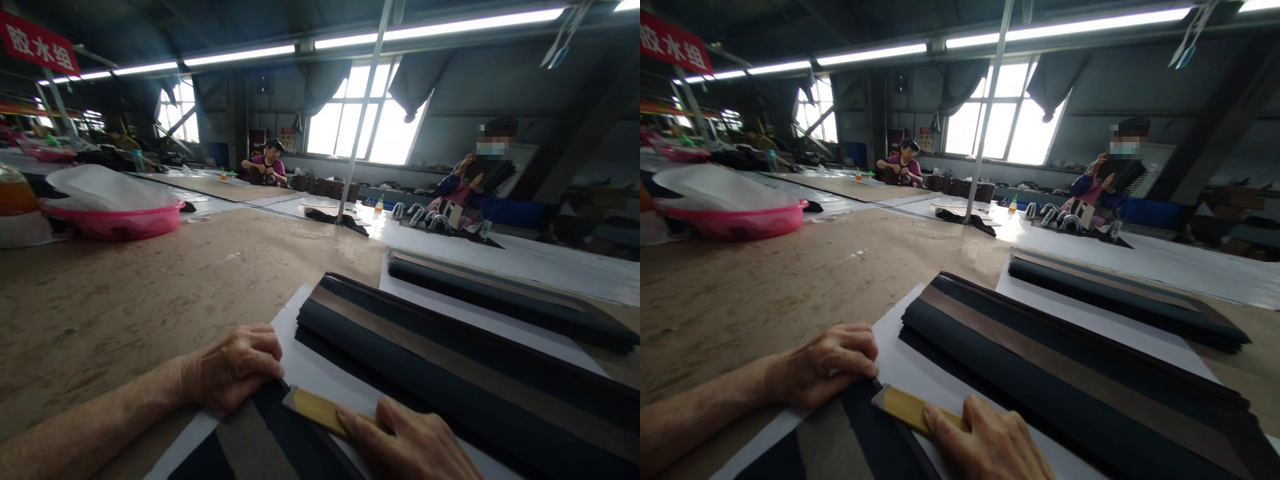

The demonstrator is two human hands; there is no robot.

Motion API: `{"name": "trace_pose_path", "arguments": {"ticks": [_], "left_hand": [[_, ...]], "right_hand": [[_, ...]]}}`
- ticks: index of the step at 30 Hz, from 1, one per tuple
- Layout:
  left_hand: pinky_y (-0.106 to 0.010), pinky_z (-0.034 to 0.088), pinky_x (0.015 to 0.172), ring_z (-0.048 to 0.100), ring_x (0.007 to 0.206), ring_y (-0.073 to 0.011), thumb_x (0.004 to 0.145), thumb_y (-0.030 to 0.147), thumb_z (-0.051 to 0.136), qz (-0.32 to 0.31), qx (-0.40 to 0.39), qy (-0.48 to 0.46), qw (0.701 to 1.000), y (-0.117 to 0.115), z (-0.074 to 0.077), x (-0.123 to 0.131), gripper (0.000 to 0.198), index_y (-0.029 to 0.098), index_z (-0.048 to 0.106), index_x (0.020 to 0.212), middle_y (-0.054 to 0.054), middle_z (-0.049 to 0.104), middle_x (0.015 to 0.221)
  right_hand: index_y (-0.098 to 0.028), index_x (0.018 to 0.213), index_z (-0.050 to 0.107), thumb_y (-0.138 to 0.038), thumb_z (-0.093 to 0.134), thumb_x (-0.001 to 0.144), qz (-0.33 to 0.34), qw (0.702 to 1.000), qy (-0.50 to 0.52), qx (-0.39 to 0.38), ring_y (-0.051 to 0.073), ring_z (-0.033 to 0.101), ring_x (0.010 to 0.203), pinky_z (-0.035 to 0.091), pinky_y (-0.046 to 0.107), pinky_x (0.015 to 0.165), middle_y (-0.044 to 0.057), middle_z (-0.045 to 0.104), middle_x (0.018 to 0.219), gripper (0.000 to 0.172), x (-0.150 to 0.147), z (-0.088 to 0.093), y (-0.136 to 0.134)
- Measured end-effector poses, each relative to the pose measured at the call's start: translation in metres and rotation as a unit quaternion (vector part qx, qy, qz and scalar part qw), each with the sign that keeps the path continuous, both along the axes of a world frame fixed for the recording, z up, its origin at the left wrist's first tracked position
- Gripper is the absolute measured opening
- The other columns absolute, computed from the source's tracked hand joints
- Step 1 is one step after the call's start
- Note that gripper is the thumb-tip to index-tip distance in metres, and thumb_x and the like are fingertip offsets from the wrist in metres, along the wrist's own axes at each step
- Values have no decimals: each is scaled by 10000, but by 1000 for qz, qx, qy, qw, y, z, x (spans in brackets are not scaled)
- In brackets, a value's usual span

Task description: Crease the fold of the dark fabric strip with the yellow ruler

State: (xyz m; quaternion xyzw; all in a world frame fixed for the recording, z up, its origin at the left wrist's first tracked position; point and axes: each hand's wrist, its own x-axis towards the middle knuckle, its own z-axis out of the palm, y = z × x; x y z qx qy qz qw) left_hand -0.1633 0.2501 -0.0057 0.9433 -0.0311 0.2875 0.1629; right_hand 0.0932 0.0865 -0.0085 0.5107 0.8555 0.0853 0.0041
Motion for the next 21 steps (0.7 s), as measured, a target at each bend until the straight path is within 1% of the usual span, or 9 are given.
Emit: {"name": "trace_pose_path", "arguments": {"ticks": [3, 7, 10, 12, 14, 16, 18, 21], "left_hand": [[-299, 417, 696, 514, 721, -165, 807, 22, 443, 0, 6, -4, 1000, -1, 1, 0, 235, 167, 605, 899, -69, 600, 804], [-300, 411, 691, 522, 709, -165, 807, 31, 455, -4, 0, -11, 1000, 1, 1, 1, 229, 167, 619, 890, -66, 603, 787], [-285, 430, 690, 541, 717, -158, 836, 62, 454, 3, -31, -32, 999, 4, 0, -1, 216, 162, 623, 927, -68, 614, 807], [-280, 432, 684, 551, 731, -156, 861, 72, 436, 28, -57, -56, 996, 2, 0, -4, 222, 156, 622, 949, -74, 616, 824], [-292, 417, 679, 551, 727, -157, 861, 80, 440, 51, -72, -76, 993, -7, 2, -8, 213, 158, 621, 941, -71, 616, 823], [-313, 397, 683, 547, 709, -158, 831, 81, 460, 64, -62, -68, 994, -23, 5, -12, 189, 166, 611, 907, -55, 620, 804], [-324, 388, 682, 544, 709, -164, 807, 62, 455, 86, -28, -27, 996, -39, 8, -17, 197, 167, 595, 895, -45, 623, 794], [-325, 406, 696, 547, 739, -173, 831, 35, 410, 123, 6, 30, 992, -57, 9, -21, 245, 166, 584, 943, -53, 618, 826]], "right_hand": [[-291, 1308, 469, -232, 450, 941, -14, 1000, 2, -20, 148, 560, 531, 384, 219, 470, 40, 569, 797, 372, -4, 5, 4], [-259, 1341, 468, -229, 463, 929, -24, 999, -3, -42, 153, 566, 541, 391, 221, 475, 64, 578, 803, 413, -11, 11, 10], [-245, 1325, 488, -241, 492, 915, -18, 999, 3, -44, 158, 575, 559, 394, 220, 480, 68, 579, 808, 410, -14, 11, 12], [-250, 1308, 499, -245, 495, 915, -13, 999, 0, -32, 157, 573, 553, 391, 220, 477, 63, 577, 804, 393, -13, 8, 13], [-276, 1311, 485, -249, 465, 935, -5, 1000, 0, -10, 149, 564, 538, 381, 216, 470, 50, 571, 799, 378, -8, 2, 13], [-305, 1336, 445, -247, 424, 953, 6, 1000, 3, 13, 141, 554, 528, 373, 211, 467, 35, 563, 794, 388, -1, -5, 14], [-322, 1369, 395, -249, 400, 962, 16, 999, 5, 31, 135, 546, 523, 372, 208, 467, 27, 557, 793, 414, 4, -10, 15], [-325, 1392, 358, -285, 390, 968, 23, 999, 1, 43, 137, 543, 521, 381, 210, 469, 30, 555, 799, 427, 7, -13, 16]]}}
